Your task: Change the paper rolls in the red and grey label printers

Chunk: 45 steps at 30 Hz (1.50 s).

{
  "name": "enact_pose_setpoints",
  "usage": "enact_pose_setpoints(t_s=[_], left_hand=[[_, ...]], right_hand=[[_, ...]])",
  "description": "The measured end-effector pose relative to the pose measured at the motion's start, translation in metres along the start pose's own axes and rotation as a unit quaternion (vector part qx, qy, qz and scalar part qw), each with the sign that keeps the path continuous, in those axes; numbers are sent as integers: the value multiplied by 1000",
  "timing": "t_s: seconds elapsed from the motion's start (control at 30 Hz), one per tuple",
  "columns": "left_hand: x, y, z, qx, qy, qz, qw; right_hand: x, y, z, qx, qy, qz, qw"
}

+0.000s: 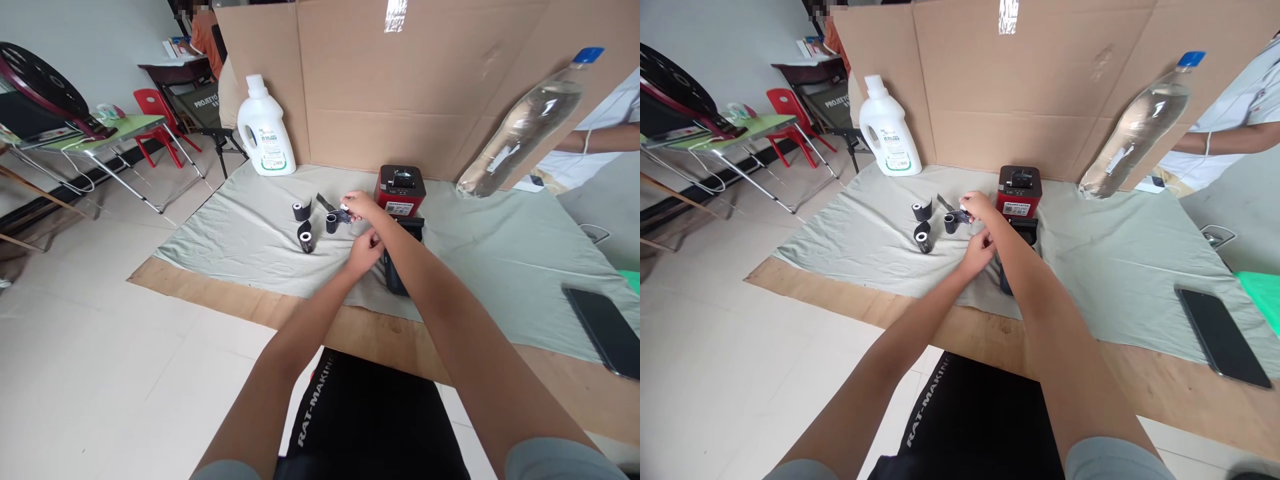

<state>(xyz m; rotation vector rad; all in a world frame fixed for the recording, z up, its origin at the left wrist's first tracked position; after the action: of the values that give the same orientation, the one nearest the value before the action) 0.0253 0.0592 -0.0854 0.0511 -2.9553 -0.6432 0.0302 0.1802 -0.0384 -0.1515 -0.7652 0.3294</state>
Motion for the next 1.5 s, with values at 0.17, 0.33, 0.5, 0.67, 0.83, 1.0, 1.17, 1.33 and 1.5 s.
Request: enact_pose_setpoints(t_s=[0.17, 0.33, 0.5, 0.67, 0.83, 1.0, 1.17, 1.33, 1.5], left_hand=[[2, 0, 3, 12, 5, -5, 1000], [6, 1, 1, 14, -7, -28, 1000], [20, 6, 6, 19, -50, -102, 993], [39, 9, -1, -15, -68, -152, 986], [38, 11, -16, -17, -131, -89, 987], [17, -1, -35, -32, -119, 4, 992], [7, -9, -39, -27, -108, 19, 994], [0, -11, -29, -14, -126, 17, 992], [-7, -16, -21, 21, -124, 30, 992]], right_hand=[[5, -8, 4, -7, 59, -44, 997], [39, -46, 1, 73, 135, -116, 981], [77, -129, -22, 195, 253, -68, 945], [103, -181, -45, 180, 340, 39, 922], [120, -190, -48, 173, 271, 77, 944], [104, -188, -47, 222, 108, 102, 964], [88, -171, -65, 128, 60, 64, 988], [89, -161, -73, 120, 69, 55, 989], [95, -166, -76, 142, -3, 83, 986]])
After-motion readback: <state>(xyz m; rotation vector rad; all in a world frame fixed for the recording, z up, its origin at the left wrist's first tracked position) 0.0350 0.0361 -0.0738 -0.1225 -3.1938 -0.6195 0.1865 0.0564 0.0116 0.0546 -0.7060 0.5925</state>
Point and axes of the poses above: each hand's wrist, its own y-axis towards the middle knuckle, its own x-axis out of the back of the hand, z = x × y, the point moved 6 cm from there along y, towards the middle knuckle, and after that the axes turned 7 degrees about -x, right-handed, at the moved point
